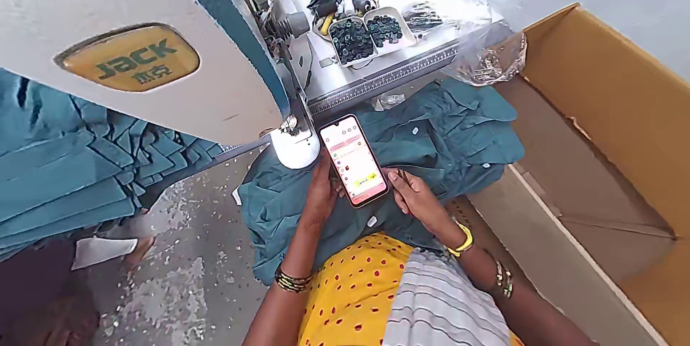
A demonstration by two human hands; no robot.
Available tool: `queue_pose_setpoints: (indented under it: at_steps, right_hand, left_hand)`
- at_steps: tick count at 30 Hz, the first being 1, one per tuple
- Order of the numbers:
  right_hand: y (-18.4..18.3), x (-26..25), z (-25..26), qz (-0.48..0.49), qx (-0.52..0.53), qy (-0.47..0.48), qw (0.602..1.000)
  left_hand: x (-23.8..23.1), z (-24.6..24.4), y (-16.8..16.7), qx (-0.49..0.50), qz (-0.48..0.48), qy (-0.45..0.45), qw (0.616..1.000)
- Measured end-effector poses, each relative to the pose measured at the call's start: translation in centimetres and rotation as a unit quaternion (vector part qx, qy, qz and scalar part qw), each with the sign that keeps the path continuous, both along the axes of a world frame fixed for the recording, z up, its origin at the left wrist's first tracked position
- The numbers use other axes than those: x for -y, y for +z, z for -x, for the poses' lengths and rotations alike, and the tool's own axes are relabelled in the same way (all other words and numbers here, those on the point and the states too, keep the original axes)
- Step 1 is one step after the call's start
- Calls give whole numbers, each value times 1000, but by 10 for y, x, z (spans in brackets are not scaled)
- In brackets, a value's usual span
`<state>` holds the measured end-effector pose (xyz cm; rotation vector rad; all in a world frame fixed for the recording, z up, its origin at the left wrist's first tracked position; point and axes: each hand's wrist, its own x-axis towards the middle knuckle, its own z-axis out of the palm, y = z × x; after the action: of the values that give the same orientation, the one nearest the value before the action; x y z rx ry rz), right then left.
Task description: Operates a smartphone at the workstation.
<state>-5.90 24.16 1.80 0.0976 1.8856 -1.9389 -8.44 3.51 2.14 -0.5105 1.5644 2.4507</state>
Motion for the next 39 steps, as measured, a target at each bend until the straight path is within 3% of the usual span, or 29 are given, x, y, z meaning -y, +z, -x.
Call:
queue_pose_setpoints:
  at_steps: [6, 9, 12, 15, 25, 39]
  right_hand:
    - [-3, 2, 12, -31, -13, 1, 999]
    - [-11, 4, 16, -124, -110, -21, 986]
    - [-15, 8, 19, -217, -246, -53, 943]
    - [-13, 9, 22, -257, -299, -61, 917]
    - [-11, 13, 24, -291, -373, -67, 879]
    - [-15, 12, 23, -288, -367, -65, 882]
  left_hand:
    - [1, 8, -3, 23, 10, 5, 1000]
    - [2, 10, -8, 22, 11, 7, 1000]
    - [1, 12, -9, 28, 12, 4, 1000]
    - [2, 11, -13, 29, 40, -13, 999]
    - [4, 10, -14, 21, 41, -30, 998]
    - [3, 10, -15, 31, 44, -29, 998]
